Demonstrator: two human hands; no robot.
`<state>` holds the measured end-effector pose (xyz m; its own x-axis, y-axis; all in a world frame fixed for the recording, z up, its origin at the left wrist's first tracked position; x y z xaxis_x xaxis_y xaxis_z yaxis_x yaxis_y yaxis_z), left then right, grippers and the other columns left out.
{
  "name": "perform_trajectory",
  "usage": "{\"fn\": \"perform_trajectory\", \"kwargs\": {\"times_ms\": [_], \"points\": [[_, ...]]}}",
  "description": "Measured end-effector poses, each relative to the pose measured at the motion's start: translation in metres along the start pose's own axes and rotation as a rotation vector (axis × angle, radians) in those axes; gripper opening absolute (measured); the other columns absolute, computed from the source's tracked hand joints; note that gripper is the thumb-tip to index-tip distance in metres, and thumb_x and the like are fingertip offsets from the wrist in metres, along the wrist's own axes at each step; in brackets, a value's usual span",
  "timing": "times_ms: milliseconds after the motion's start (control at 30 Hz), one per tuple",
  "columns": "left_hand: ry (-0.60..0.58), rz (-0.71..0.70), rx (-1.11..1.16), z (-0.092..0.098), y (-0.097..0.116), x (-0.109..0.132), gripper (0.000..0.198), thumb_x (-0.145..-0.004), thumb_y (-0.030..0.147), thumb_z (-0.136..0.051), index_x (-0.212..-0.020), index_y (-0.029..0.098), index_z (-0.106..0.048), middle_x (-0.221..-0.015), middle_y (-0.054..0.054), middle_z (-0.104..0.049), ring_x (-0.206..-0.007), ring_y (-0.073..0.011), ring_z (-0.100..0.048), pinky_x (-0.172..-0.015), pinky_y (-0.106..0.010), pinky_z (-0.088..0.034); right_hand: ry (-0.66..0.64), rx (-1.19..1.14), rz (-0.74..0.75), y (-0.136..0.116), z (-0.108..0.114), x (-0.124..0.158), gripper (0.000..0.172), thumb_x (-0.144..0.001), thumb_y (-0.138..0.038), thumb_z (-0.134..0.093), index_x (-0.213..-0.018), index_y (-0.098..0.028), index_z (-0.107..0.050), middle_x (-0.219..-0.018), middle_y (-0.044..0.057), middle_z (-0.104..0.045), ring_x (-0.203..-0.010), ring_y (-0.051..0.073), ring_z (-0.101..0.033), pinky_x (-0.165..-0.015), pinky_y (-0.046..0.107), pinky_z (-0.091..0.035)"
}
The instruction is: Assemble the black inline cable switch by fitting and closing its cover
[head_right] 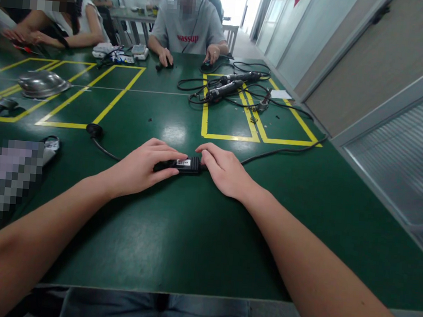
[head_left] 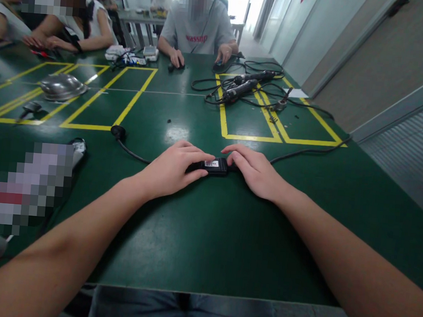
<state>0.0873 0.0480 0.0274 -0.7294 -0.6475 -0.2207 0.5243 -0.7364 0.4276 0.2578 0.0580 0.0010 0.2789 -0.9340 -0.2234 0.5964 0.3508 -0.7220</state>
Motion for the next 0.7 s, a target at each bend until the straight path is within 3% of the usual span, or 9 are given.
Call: {"fn": "perform_trajectory", "kwargs": {"times_ms": [233, 433, 600, 700], "points": [[0.010, -0.014, -0.033, 0.002, 0.001, 0.001, 0.034, -0.110, 0.026, -0.075, -0.143, 0.024, -0.082, -0.134, -0.009, -0.088, -0.125, -0.0294, -0.075, -0.120, -0.047, -0.055, -0.075, 0.131, 0.032, -0.009, -0.004, -0.002, 0.029, -0.110, -0.039, -0.060, -0.119, -0.025, -0.084, -0.120, 0.011, -0.087, -0.108, 0.032, -0.078, -0.096, 0.045, -0.060], [0.019, 0.038, -0.083, 0.003, -0.003, 0.001, 0.037, -0.108, 0.030, -0.078, -0.144, 0.024, -0.082, -0.127, -0.009, -0.088, -0.120, -0.0303, -0.074, -0.112, -0.047, -0.059, -0.076, 0.157, 0.084, -0.016, -0.002, -0.001, 0.030, -0.111, -0.037, -0.062, -0.119, -0.024, -0.087, -0.121, 0.012, -0.088, -0.108, 0.032, -0.078, -0.104, 0.048, -0.060], [0.007, -0.061, -0.144, 0.002, 0.006, 0.000, 0.034, -0.109, 0.029, -0.075, -0.141, 0.024, -0.083, -0.134, -0.009, -0.088, -0.121, -0.0313, -0.074, -0.116, -0.050, -0.057, -0.083, 0.179, 0.108, -0.016, -0.001, 0.000, 0.032, -0.111, -0.041, -0.062, -0.120, -0.025, -0.088, -0.117, 0.011, -0.087, -0.106, 0.031, -0.079, -0.103, 0.045, -0.060], [0.011, -0.051, -0.118, 0.002, 0.004, 0.000, 0.033, -0.108, 0.031, -0.075, -0.139, 0.023, -0.083, -0.131, -0.010, -0.088, -0.119, -0.0313, -0.075, -0.115, -0.050, -0.058, -0.074, 0.181, 0.115, -0.015, 0.000, 0.000, 0.030, -0.111, -0.041, -0.062, -0.118, -0.025, -0.087, -0.115, 0.011, -0.087, -0.103, 0.032, -0.078, -0.101, 0.047, -0.060]]}}
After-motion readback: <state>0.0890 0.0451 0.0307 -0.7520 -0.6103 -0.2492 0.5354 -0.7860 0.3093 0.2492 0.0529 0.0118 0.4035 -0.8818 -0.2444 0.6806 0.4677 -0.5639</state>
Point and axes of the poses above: each hand's wrist, its own x-axis away from the middle knuckle, its own z-axis out of the back of the hand, y = z × x, the point moved 10 cm from there along -x, towards the middle knuckle
